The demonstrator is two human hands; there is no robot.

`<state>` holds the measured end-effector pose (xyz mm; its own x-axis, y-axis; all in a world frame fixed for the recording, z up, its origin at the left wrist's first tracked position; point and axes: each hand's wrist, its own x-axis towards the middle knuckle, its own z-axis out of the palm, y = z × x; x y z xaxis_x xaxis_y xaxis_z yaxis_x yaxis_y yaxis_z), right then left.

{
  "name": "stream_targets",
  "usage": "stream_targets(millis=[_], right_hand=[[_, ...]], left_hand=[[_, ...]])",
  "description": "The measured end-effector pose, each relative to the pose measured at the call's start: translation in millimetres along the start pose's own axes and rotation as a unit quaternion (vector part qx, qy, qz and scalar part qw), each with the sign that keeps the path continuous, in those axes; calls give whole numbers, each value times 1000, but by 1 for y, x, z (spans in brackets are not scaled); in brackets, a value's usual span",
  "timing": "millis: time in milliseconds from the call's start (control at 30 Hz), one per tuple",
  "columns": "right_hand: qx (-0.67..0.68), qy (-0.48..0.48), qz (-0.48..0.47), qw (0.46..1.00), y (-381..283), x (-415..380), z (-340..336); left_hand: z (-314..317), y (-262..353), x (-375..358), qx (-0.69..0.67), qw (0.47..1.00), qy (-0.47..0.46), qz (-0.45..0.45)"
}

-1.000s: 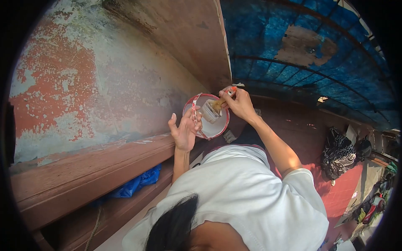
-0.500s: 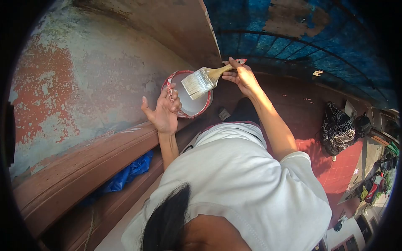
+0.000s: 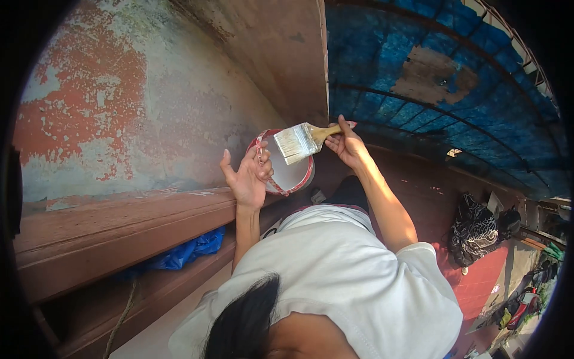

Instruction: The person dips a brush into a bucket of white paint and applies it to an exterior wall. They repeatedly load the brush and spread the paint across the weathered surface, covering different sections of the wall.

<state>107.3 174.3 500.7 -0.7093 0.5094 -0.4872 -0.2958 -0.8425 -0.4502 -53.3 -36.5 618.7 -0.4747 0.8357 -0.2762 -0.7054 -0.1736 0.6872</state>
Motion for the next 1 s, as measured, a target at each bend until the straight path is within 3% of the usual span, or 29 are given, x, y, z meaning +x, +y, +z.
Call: stream_targets(millis=[267,467,600,733,900,967,1000], right_hand=[[-54,-5,21,998,-3,-7,18],[-2,5,-40,999,-19,-10,34],[22,-64,-66,996,-54,-12,74],[-52,-156,-142,976,-77,-16,154],[-207,-283,-382,855,-96,-33,260],[-280,-291,-506,762,-98,-31,290],[-343,-282,-603,662,-100,-32,304]], left_hand=[[0,-1,1,-9,1000,11,13],[1,4,0,-12,999,22,33],[0,0,1,-14,999,27,21],[-5,-7,4,-14,999,25,16],[-8,-13,3,-10,1000,19,0],[-12,-16,2,-6,1000,10,-6],[-13,-18,2,-6,1000,6,-8]])
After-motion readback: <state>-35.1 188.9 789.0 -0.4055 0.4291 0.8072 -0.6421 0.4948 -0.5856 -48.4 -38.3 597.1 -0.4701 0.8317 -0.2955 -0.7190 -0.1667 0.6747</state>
